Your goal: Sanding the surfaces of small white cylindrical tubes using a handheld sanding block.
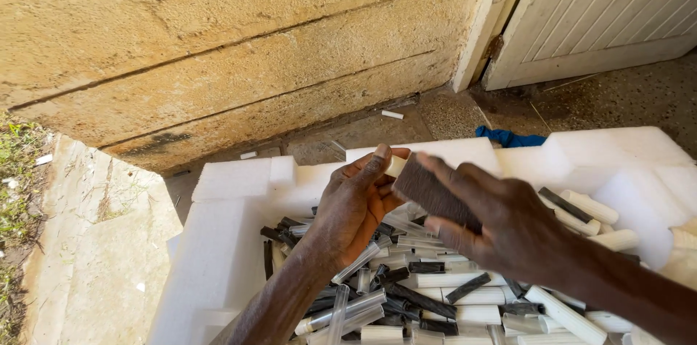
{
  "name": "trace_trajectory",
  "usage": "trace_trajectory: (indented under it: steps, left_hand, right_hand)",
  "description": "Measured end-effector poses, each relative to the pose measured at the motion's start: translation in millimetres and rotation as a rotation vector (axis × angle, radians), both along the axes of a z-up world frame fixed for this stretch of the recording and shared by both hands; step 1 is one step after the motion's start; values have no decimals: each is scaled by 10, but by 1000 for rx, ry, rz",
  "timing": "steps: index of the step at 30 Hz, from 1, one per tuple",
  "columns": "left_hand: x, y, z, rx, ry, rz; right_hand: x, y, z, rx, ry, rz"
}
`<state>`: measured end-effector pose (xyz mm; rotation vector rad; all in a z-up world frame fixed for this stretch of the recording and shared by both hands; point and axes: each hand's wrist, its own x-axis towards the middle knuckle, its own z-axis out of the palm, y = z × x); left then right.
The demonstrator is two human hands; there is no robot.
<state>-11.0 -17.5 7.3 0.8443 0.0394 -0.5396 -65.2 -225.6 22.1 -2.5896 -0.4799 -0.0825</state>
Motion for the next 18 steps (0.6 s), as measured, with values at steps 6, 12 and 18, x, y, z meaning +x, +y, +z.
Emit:
trace_trajectory:
  steps: [6,12,18]
  left_hand:
    - [3,44,-30,-5,-67,12]
    - [194,536,417,67,-255,177]
    - [-201,2346,954,39,-300,757]
  right_hand:
    - [94,-88,-67,-75,57,-12]
    - [-34,-63,-183,34,71,-16]
    - [-102,180,-325,44,184,-156]
